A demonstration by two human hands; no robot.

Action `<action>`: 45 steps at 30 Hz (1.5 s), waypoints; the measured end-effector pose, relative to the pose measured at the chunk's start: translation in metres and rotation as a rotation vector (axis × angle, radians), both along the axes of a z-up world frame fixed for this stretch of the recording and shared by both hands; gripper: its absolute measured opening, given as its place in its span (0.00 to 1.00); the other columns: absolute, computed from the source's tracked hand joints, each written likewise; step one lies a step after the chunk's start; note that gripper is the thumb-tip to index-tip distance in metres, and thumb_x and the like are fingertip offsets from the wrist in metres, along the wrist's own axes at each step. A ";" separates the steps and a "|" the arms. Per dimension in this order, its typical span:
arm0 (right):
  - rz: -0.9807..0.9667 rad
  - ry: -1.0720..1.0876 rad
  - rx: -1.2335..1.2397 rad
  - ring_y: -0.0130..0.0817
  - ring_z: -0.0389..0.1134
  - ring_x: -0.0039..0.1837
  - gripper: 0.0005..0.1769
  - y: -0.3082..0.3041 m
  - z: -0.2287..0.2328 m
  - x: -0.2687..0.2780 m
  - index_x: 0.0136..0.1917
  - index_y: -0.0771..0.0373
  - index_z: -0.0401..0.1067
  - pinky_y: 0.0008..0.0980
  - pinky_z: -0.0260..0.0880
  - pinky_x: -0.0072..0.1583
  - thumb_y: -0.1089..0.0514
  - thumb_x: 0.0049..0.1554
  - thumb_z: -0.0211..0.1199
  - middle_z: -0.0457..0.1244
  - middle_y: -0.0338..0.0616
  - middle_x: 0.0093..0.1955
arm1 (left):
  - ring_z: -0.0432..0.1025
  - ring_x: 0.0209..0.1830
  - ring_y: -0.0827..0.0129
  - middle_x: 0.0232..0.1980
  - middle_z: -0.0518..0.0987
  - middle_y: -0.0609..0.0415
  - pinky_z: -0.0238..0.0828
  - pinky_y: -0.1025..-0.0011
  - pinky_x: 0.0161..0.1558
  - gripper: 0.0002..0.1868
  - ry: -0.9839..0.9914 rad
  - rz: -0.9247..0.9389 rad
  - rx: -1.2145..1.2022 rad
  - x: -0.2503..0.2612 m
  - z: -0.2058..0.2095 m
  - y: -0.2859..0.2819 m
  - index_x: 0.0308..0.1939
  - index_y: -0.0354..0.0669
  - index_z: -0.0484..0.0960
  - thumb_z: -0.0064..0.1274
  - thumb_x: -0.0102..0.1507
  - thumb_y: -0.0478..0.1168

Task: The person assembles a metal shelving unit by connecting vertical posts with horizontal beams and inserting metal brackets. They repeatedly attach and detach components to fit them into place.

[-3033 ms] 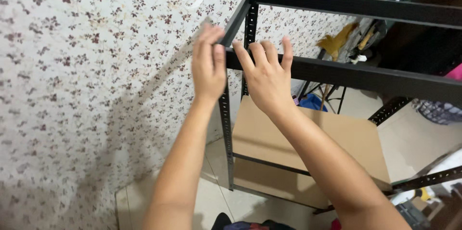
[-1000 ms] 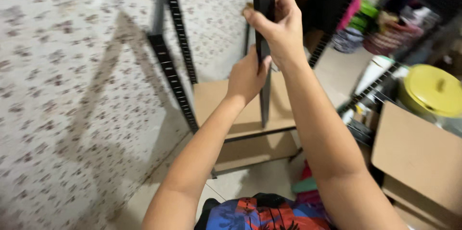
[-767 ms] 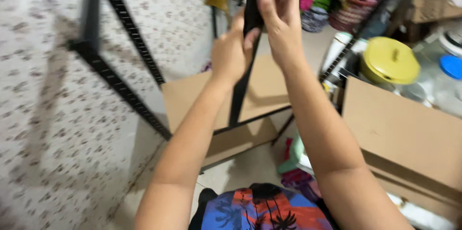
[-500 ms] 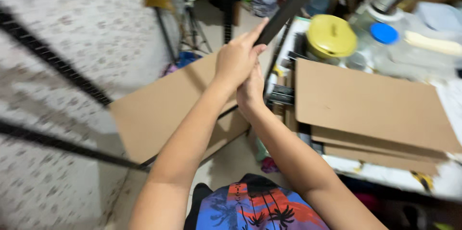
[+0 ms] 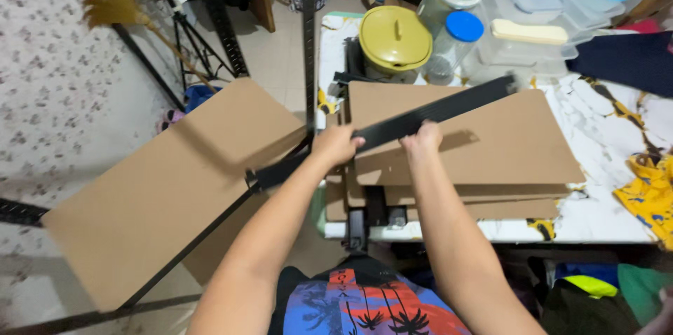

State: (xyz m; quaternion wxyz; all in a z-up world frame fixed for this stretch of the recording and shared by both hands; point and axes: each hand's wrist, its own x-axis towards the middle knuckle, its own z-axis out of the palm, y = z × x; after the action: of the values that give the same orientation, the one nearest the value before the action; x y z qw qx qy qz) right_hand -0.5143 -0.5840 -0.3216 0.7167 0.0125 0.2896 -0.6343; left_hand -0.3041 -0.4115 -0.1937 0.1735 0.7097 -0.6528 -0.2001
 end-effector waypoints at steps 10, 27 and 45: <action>-0.311 0.448 0.311 0.54 0.68 0.62 0.34 -0.009 -0.048 -0.047 0.69 0.67 0.55 0.55 0.74 0.61 0.73 0.49 0.50 0.59 0.57 0.68 | 0.78 0.53 0.49 0.51 0.84 0.46 0.74 0.52 0.54 0.19 -0.056 -0.218 -0.041 -0.091 -0.070 -0.087 0.58 0.60 0.84 0.49 0.64 0.42; 0.099 1.142 -0.052 0.54 0.49 0.73 0.39 0.036 0.034 0.053 0.75 0.60 0.57 0.51 0.60 0.66 0.64 0.52 0.64 0.35 0.53 0.77 | 0.55 0.79 0.52 0.75 0.67 0.47 0.49 0.49 0.75 0.20 -0.163 -0.267 -0.245 -0.046 -0.102 -0.070 0.57 0.47 0.80 0.56 0.60 0.39; -0.393 1.044 -1.347 0.46 0.59 0.76 0.27 0.043 0.270 0.227 0.76 0.68 0.58 0.41 0.57 0.78 0.60 0.69 0.62 0.55 0.53 0.75 | 0.78 0.48 0.59 0.52 0.83 0.51 0.76 0.65 0.50 0.16 0.569 0.314 -0.997 0.101 0.105 -0.069 0.59 0.42 0.75 0.43 0.73 0.46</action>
State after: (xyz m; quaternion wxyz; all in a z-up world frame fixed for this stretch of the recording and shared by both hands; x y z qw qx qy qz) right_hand -0.2875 -0.5412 -0.0512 0.2252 -0.6561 0.1371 -0.7071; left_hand -0.2029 -0.4807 -0.0890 0.6815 0.5491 -0.4831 -0.0235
